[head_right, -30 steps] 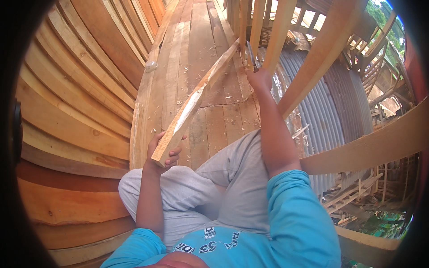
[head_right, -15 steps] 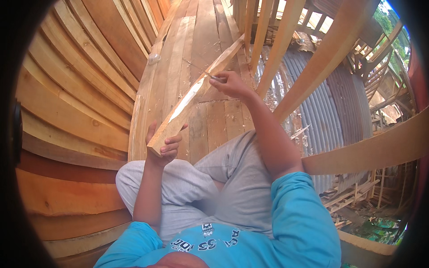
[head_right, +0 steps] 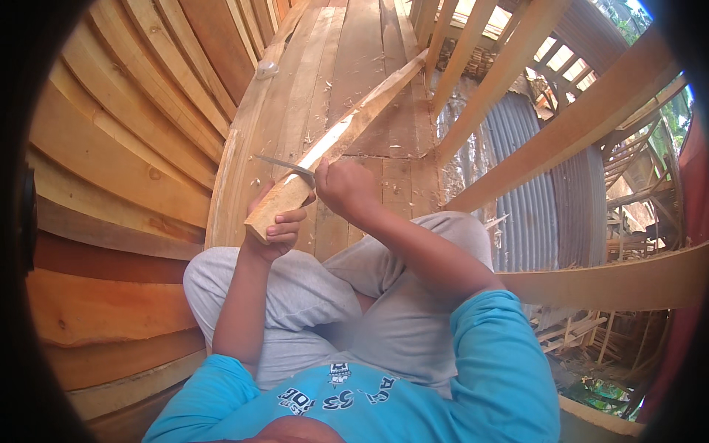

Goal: The person sits cross-legged on a wooden floor and uses a knife to carve a long rectangular piece of wood. They repeatedly scrape and shave the wood surface, producing wood shavings that accumulate on the floor.

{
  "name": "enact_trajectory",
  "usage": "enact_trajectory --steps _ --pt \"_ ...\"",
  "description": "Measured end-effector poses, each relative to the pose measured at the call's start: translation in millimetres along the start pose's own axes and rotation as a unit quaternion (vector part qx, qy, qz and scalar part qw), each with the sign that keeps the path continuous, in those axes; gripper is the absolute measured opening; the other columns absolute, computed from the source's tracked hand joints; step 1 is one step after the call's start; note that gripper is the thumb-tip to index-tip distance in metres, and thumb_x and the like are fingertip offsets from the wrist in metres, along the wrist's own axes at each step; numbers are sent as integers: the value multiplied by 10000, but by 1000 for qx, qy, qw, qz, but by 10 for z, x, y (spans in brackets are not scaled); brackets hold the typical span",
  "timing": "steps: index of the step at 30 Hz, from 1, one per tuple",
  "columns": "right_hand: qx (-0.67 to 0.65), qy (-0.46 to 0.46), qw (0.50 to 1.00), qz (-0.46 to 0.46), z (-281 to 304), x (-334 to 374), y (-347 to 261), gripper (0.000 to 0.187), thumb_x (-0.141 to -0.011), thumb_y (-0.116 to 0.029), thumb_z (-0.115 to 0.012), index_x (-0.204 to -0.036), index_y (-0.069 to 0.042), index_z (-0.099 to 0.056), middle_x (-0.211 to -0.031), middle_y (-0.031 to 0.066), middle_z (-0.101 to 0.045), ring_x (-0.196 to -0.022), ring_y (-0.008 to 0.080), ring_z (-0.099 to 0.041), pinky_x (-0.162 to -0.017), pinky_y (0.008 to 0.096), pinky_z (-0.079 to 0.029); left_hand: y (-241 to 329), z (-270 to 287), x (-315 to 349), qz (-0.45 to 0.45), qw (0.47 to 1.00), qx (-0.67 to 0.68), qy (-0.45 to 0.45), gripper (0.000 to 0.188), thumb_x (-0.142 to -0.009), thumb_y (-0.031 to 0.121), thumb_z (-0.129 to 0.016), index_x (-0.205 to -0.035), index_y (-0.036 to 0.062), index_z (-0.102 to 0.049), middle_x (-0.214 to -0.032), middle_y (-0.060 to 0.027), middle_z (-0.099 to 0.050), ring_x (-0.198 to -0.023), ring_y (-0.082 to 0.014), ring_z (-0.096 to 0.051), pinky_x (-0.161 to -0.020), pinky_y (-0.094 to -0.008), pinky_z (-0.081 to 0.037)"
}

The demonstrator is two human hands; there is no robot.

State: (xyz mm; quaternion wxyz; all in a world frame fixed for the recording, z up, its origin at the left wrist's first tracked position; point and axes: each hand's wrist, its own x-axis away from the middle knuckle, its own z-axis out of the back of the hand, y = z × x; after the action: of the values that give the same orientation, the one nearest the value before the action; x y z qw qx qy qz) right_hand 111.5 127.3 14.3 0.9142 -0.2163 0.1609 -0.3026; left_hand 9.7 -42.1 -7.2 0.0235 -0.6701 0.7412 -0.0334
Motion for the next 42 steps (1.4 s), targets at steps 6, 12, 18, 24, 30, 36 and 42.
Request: enact_trajectory --steps 6,12,18,24,30,36,42 --pt "71 35 997 18 -126 -335 276 560 -998 -321 -394 -641 8 -674 -638 258 -635 -600 437 -651 -611 537 -525 71 52 64 2 999 -27 21 732 -1039 524 -320 -1356 -134 -375 -703 -85 -481 -469 -164 -502 -406 -275 -442" --pt "141 117 982 -52 98 -968 1190 543 -999 -325 -389 -690 3 -693 -723 251 -676 -683 461 -668 -683 550 -539 -37 -186 -42 -6 998 -58 33 713 -1051 493 -282 -1367 -141 -364 -685 -96 -475 -439 -176 -501 -371 -279 -439" --pt "89 -4 996 -5 94 -464 172 552 -992 -319 -412 -634 16 -665 -667 269 -640 -667 468 -651 -685 554 -527 58 -74 27 -5 985 -148 91 704 -1045 526 -271 -1301 -104 -454 -628 -77 -475 -397 -172 -485 -355 -269 -413" --pt "127 70 988 48 28 -703 575 535 -964 -316 -437 -592 -16 -677 -565 223 -617 -560 410 -652 -566 509 -533 -44 -146 -35 -15 975 -168 147 703 -1052 510 -235 -1343 -104 -412 -621 -78 -474 -388 -170 -498 -342 -259 -421" --pt "117 95 989 4 46 -830 700 529 -972 -322 -427 -644 -5 -694 -638 242 -643 -611 437 -650 -640 534 -533 0 -185 -227 -21 972 -171 156 687 -1052 513 -254 -1319 -95 -431 -623 -70 -466 -378 -162 -474 -348 -247 -411" --pt "140 62 987 39 53 -599 373 529 -976 -298 -416 -616 -11 -676 -611 227 -636 -570 418 -647 -624 520 -528 62 -136 -66 0 965 -225 137 662 -1032 548 -297 -1261 -40 -498 -616 -46 -479 -414 -140 -482 -381 -253 -411" --pt "155 127 980 -5 152 -896 1074 556 -996 -317 -394 -626 9 -649 -636 239 -637 -614 454 -638 -616 539 -517 -58 -264 -98 -3 964 -204 169 650 -1050 487 -232 -1298 -68 -464 -587 -60 -452 -357 -171 -458 -340 -258 -394"
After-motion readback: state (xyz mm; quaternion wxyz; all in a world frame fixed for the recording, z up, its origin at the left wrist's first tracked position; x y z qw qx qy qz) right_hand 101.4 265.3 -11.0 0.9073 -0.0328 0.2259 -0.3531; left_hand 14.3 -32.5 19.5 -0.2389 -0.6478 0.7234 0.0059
